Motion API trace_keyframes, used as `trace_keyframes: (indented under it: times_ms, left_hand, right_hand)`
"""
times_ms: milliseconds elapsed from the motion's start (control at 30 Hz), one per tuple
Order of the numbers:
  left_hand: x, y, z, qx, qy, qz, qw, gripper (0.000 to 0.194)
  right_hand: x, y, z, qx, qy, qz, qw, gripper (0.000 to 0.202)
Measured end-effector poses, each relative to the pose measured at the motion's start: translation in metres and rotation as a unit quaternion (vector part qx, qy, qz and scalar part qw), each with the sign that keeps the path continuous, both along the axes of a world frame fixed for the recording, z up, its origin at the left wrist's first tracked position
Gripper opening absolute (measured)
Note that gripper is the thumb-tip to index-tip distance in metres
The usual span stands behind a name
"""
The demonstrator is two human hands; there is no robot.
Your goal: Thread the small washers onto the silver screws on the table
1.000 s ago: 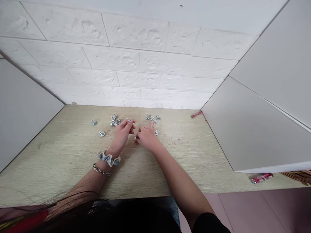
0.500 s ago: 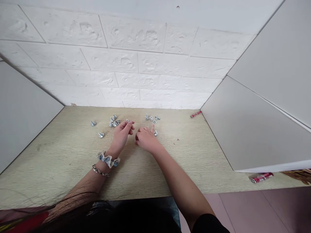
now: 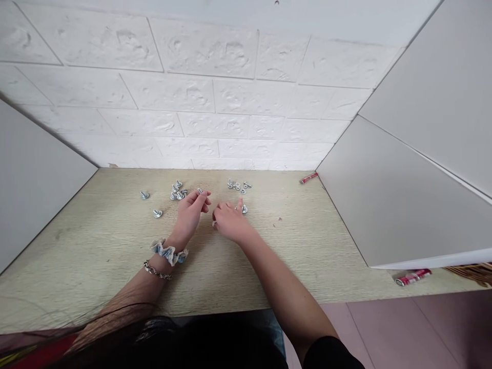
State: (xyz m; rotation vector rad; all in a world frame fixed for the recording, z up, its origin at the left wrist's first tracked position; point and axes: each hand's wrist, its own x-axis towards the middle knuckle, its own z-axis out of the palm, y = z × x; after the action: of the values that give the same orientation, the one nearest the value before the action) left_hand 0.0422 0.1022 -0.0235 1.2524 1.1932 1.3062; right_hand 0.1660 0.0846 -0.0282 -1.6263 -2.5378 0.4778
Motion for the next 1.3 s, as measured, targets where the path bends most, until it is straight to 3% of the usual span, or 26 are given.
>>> trace_keyframes:
  times_ms: [233, 333, 533, 667, 733, 833, 1167, 1300]
  left_hand:
    - [0.001, 0.000, -0.001, 0.002, 0.010, -0.006, 1.000, 0.025]
    - [0.002, -0.001, 0.000, -0.003, -0.001, -0.011, 1.000, 0.026]
    - [0.001, -0.002, -0.001, 0.023, 0.039, -0.033, 0.998, 0.029]
    - [0.003, -0.006, -0.002, 0.010, 0.104, -0.129, 0.986, 0.030]
    - [0.004, -0.007, -0.003, 0.008, 0.130, -0.179, 0.975, 0.031]
    - [0.004, -0.008, -0.002, 0.009, 0.154, -0.208, 0.966, 0.026]
    - [0.001, -0.004, -0.005, -0.018, 0.140, -0.173, 0.975, 0.025]
    - [0.000, -0.003, -0.006, -0.019, 0.151, -0.167, 0.974, 0.025]
  right_hand:
    - [-0.004, 0.000, 0.002, 0.023, 0.011, 0.010, 1.000, 0.007]
    - [-0.005, 0.002, 0.003, 0.040, 0.041, 0.006, 0.998, 0.014]
    - [0.005, 0.013, 0.004, 0.145, 0.144, -0.118, 0.972, 0.022]
    - [0.010, 0.013, 0.004, 0.199, 0.247, -0.175, 0.932, 0.032]
    - [0.009, 0.012, 0.004, 0.198, 0.291, -0.170, 0.921, 0.035]
    - [0.007, 0.009, 0.001, 0.184, 0.314, -0.147, 0.920, 0.034]
    - [0.005, 0.009, -0.004, 0.242, 0.296, -0.081, 0.921, 0.031]
    - [0.006, 0.012, -0.006, 0.282, 0.311, -0.061, 0.906, 0.027]
